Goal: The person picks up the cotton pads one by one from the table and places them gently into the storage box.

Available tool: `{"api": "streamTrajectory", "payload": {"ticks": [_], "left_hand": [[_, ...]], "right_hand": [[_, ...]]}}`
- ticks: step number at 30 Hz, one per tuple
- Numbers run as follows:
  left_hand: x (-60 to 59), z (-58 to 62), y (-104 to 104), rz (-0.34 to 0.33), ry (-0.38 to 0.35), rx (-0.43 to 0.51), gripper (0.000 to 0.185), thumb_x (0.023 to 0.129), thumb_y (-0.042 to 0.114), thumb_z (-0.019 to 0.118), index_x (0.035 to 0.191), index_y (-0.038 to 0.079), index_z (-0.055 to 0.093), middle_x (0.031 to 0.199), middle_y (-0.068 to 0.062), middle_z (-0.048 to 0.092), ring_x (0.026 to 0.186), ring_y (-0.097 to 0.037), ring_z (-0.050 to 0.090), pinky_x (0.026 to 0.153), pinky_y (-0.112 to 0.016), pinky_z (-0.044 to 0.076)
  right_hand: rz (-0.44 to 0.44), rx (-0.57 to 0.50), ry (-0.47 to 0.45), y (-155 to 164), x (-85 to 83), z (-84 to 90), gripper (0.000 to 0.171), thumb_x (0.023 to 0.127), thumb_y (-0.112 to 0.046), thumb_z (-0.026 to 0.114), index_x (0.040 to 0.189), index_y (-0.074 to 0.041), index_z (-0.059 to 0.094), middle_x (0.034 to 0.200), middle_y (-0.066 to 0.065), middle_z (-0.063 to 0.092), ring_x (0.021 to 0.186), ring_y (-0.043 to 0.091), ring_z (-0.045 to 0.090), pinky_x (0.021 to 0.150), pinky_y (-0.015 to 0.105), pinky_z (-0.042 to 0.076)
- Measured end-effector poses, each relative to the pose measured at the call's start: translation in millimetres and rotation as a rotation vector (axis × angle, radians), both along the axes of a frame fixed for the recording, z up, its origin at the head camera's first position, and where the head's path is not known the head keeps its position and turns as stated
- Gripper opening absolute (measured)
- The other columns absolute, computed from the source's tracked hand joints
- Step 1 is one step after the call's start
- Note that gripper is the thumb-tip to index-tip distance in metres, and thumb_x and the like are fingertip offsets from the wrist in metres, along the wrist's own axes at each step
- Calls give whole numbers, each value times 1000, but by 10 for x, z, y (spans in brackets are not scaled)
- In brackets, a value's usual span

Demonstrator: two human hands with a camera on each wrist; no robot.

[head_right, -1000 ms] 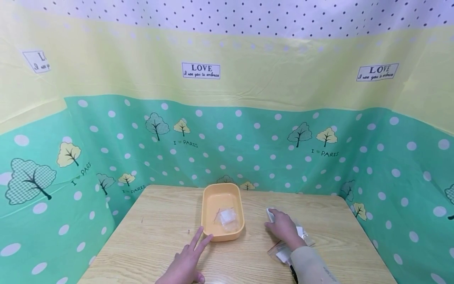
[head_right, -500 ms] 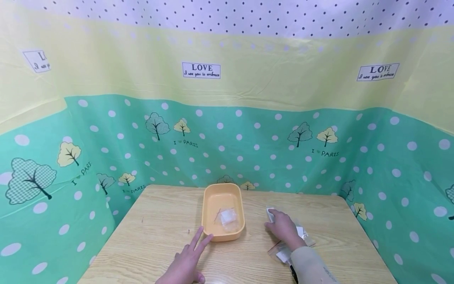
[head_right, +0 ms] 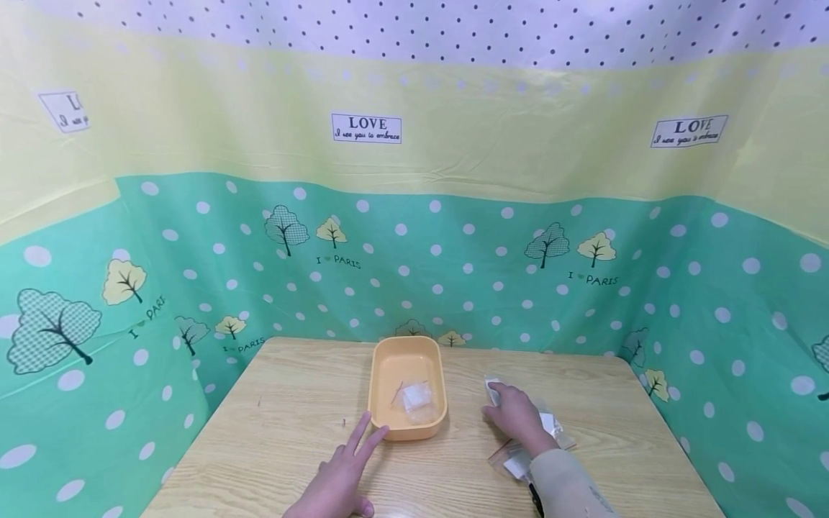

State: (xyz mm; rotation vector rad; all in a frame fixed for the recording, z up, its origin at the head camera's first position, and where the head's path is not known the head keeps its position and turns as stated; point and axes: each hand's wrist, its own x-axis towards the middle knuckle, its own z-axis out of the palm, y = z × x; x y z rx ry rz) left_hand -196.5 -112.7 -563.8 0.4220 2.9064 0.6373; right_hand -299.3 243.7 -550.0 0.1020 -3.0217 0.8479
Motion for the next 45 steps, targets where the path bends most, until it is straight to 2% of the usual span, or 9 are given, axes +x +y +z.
{"api": "streamTrajectory", "payload": {"ticks": [8, 13, 17, 21, 25, 28, 38, 45], "left_hand": [[2, -12, 4, 8, -8, -1, 138, 57, 25, 104, 168, 42, 25, 183, -7, 3, 130, -65, 55, 79, -97, 38], [7, -16, 4, 9, -3, -2, 138, 56, 25, 105, 168, 42, 25, 183, -6, 3, 129, -63, 56, 79, -97, 38], [6, -13, -1, 1, 1, 1, 138, 56, 25, 105, 168, 42, 26, 183, -6, 3, 128, -63, 56, 79, -97, 38], [5, -4, -6, -6, 5, 4, 138, 56, 24, 105, 168, 41, 26, 183, -6, 3, 127, -62, 57, 78, -97, 38], [4, -3, -7, -7, 9, 6, 137, 56, 24, 105, 168, 41, 27, 183, -6, 4, 126, -61, 58, 77, -97, 39], [5, 0, -5, -5, 8, 11, 137, 56, 23, 105, 168, 41, 27, 183, -6, 4, 126, -60, 58, 78, -97, 39], [22, 13, -6, -2, 18, 20, 138, 54, 19, 104, 168, 40, 28, 182, -9, 6, 127, -62, 57, 79, -97, 38], [9, 12, -4, -1, 16, 11, 138, 54, 22, 104, 168, 39, 28, 182, -10, 6, 127, -60, 57, 79, -96, 39]], "right_hand": [[-2, 0, -20, -41, -30, -23, 58, 99, -23, 76, 150, -3, 59, 153, 29, 58, 142, 52, 54, 113, 66, 50], [-4, -3, -22, -62, -53, -51, 55, 98, -23, 77, 147, -4, 62, 151, 28, 60, 140, 50, 57, 112, 64, 52], [-8, 27, -9, -84, -48, -48, 49, 96, -18, 78, 142, -4, 66, 138, 25, 70, 127, 46, 66, 105, 60, 57], [-10, 63, 20, -93, -37, -52, 41, 93, -9, 77, 134, -6, 72, 121, 17, 77, 109, 35, 74, 94, 54, 63], [-18, 84, 35, -104, -29, -44, 32, 96, -6, 75, 128, -8, 76, 104, 6, 77, 87, 19, 68, 77, 41, 63], [-28, 86, 35, -115, -26, -38, 28, 98, -5, 72, 126, -9, 77, 96, 3, 74, 79, 15, 60, 70, 34, 58], [-42, 51, 90, -131, -32, 66, 28, 99, -7, 73, 126, -10, 77, 103, 5, 77, 83, 14, 64, 73, 34, 61], [-13, 9, 143, -247, -30, 212, 28, 98, -9, 74, 126, -12, 78, 105, 2, 79, 95, 18, 72, 84, 42, 65]]}}
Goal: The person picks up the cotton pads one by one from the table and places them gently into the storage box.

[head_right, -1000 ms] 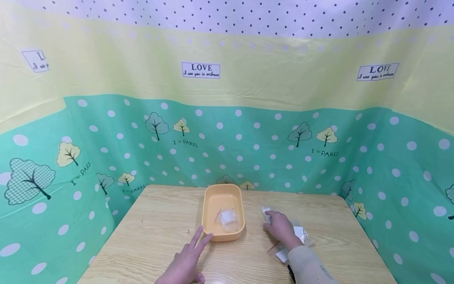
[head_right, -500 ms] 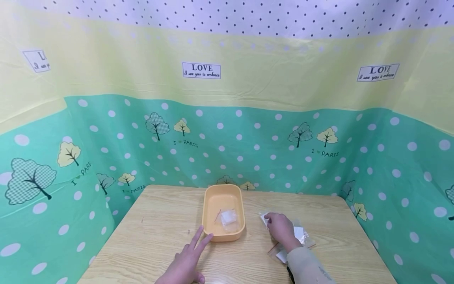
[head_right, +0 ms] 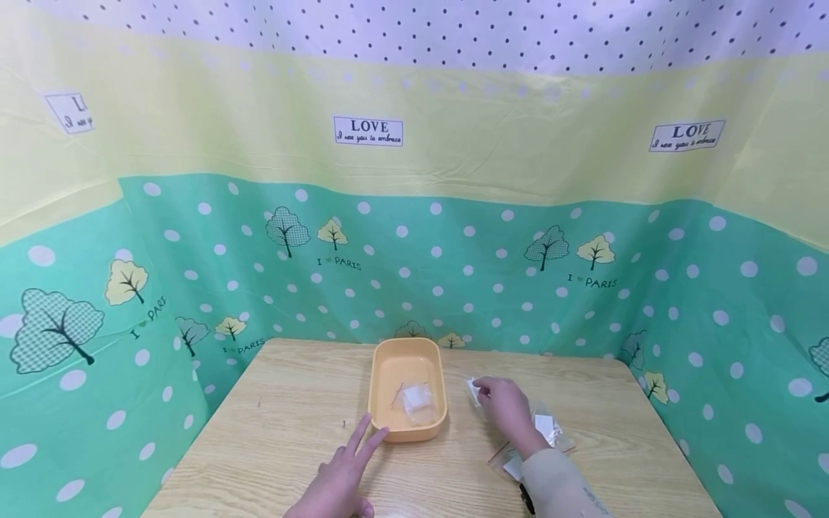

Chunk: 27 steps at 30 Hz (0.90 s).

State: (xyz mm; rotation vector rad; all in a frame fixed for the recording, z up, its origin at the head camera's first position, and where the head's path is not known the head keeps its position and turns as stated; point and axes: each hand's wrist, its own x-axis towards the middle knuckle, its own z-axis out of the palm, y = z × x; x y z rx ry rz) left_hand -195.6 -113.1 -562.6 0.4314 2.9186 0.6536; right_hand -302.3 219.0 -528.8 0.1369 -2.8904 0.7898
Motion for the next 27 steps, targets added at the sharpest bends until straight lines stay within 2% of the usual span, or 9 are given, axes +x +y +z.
{"api": "streamTrajectory", "payload": {"ticks": [6, 13, 19, 27], "left_hand": [[-5, -17, -9, 0, -3, 3, 138, 54, 24, 104, 168, 39, 27, 182, -11, 6, 127, -59, 57, 79, -97, 39], [-12, -24, -9, -2, 1, 5, 137, 55, 24, 104, 168, 39, 28, 182, -10, 6, 127, -61, 57, 79, -96, 40], [-1, -18, -15, -6, 9, 6, 136, 55, 23, 104, 168, 39, 28, 182, -10, 7, 126, -60, 58, 78, -96, 40], [29, -18, -33, -22, 54, 17, 137, 54, 23, 104, 168, 38, 29, 181, -12, 9, 123, -58, 60, 76, -95, 41]], "right_hand": [[72, -39, 93, -189, 41, 127, 25, 95, -7, 78, 120, -11, 80, 103, 3, 80, 99, 24, 76, 88, 45, 66], [134, -49, 167, -409, 118, 217, 23, 94, -7, 79, 117, -11, 81, 105, 3, 82, 100, 24, 75, 90, 46, 65], [153, -79, 171, -587, 173, 219, 22, 94, -7, 79, 115, -12, 82, 105, 3, 82, 102, 24, 75, 93, 46, 65], [204, -68, 186, -853, 226, 174, 20, 92, -5, 80, 111, -13, 83, 99, 0, 81, 92, 16, 72, 82, 37, 66]]}}
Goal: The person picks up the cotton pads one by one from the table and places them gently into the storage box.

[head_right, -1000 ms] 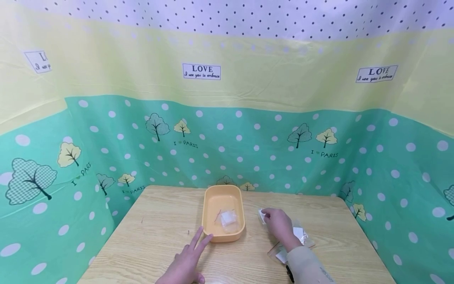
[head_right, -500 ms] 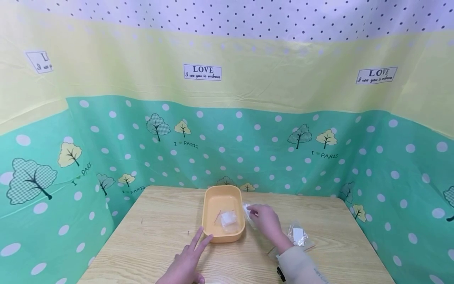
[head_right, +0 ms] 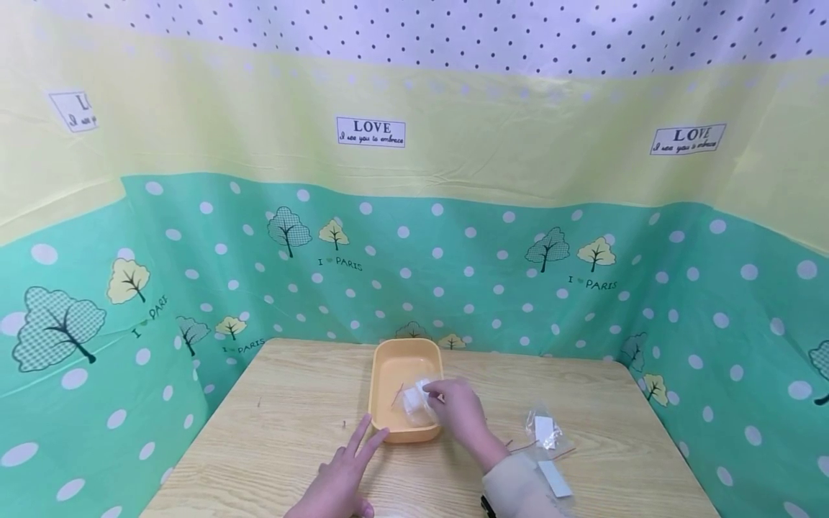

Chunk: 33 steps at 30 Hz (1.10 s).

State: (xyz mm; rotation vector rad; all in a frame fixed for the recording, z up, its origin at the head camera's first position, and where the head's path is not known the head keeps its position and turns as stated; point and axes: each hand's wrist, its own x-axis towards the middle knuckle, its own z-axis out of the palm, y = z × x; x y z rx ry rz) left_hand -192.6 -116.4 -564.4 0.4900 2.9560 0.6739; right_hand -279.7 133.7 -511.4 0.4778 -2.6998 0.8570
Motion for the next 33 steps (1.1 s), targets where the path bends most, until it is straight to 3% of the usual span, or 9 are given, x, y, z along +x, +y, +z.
{"api": "streamTrajectory", "payload": {"ticks": [6, 13, 26, 33], "left_hand": [[4, -3, -10, -6, 20, 2, 136, 54, 25, 104, 167, 36, 31, 181, -12, 10, 121, -56, 61, 75, -94, 43], [-5, -21, -12, -7, 16, 3, 133, 55, 24, 104, 167, 36, 33, 181, -11, 12, 120, -54, 62, 74, -93, 44], [1, -8, 8, -11, 16, -29, 135, 56, 30, 102, 168, 38, 28, 182, -10, 8, 124, -58, 60, 76, -93, 44], [6, 6, 19, 0, 23, -42, 138, 55, 28, 103, 169, 39, 26, 181, -11, 10, 124, -58, 61, 78, -94, 43]], "right_hand": [[37, -3, 31, -195, 42, -66, 19, 93, -5, 79, 110, -13, 83, 99, 1, 81, 88, 15, 74, 75, 27, 65], [57, -17, 49, -403, 52, -170, 16, 93, -7, 80, 107, -14, 83, 103, 3, 82, 90, 18, 77, 78, 29, 66], [-36, -94, -4, -668, -61, -416, 19, 96, -12, 79, 114, -19, 82, 111, 0, 82, 101, 19, 78, 88, 35, 67], [-51, -119, 26, -667, -84, -482, 25, 95, -11, 80, 119, -17, 80, 109, 0, 81, 88, 12, 72, 75, 25, 63]]}}
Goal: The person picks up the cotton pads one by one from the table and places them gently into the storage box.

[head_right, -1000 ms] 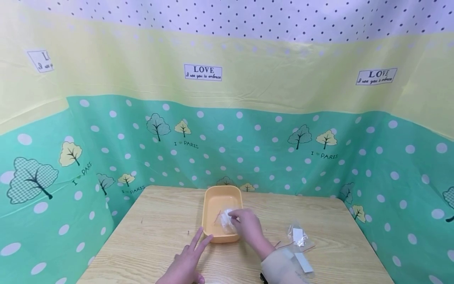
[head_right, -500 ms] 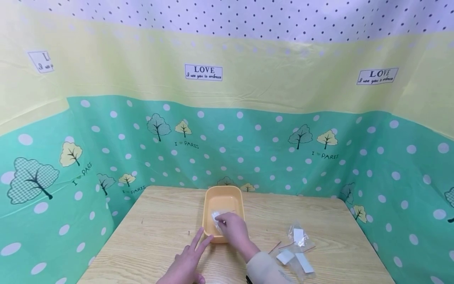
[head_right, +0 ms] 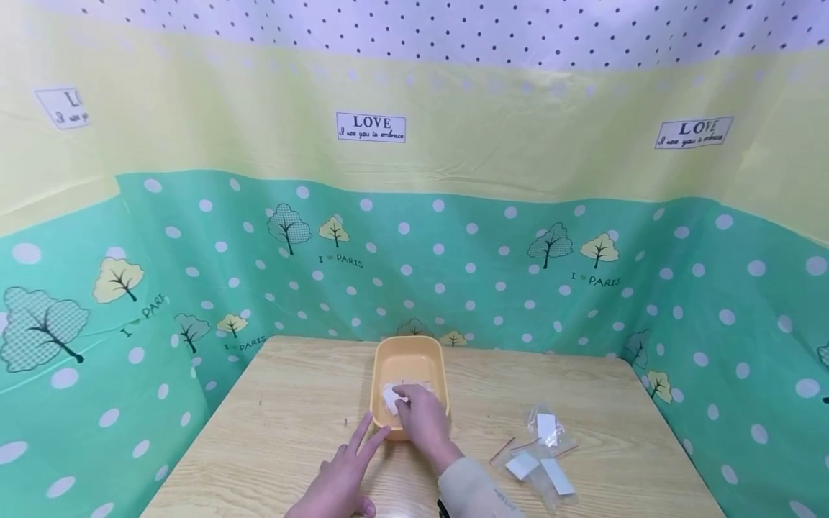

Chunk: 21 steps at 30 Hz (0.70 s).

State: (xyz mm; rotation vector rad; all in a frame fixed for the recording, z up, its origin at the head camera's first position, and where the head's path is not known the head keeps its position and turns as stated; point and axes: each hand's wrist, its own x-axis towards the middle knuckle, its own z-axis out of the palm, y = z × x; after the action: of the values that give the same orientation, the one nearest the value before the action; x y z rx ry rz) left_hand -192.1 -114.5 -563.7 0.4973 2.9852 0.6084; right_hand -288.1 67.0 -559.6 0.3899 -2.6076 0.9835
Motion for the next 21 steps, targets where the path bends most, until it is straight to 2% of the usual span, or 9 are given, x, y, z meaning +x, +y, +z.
{"api": "streamTrajectory", "payload": {"ticks": [4, 8, 14, 21], "left_hand": [[7, -7, -2, -7, 31, -12, 139, 54, 32, 103, 169, 40, 25, 181, -12, 13, 121, -54, 63, 74, -92, 46], [23, -20, -5, -12, 60, -11, 141, 53, 31, 104, 169, 40, 25, 180, -13, 15, 119, -51, 64, 74, -89, 48], [23, -22, -10, -15, 59, -7, 138, 54, 30, 105, 169, 40, 28, 180, -13, 16, 118, -51, 64, 74, -89, 48], [16, -34, 1, -7, 61, -23, 139, 53, 27, 105, 168, 40, 29, 180, -13, 15, 117, -48, 65, 75, -87, 50]], "right_hand": [[6, 7, 31, 18, 2, -20, 26, 95, -11, 80, 120, -16, 79, 110, 0, 79, 82, 8, 66, 71, 21, 58], [-1, 39, 36, 19, 4, -32, 26, 96, -13, 79, 122, -15, 78, 113, 1, 79, 87, 12, 70, 77, 27, 62], [-21, 63, 9, 5, 24, -36, 28, 96, -14, 78, 124, -16, 77, 116, 2, 78, 97, 18, 75, 85, 37, 66], [-21, 70, -2, 6, 29, -32, 27, 97, -16, 78, 124, -15, 77, 115, 1, 79, 97, 18, 75, 85, 37, 66]]}}
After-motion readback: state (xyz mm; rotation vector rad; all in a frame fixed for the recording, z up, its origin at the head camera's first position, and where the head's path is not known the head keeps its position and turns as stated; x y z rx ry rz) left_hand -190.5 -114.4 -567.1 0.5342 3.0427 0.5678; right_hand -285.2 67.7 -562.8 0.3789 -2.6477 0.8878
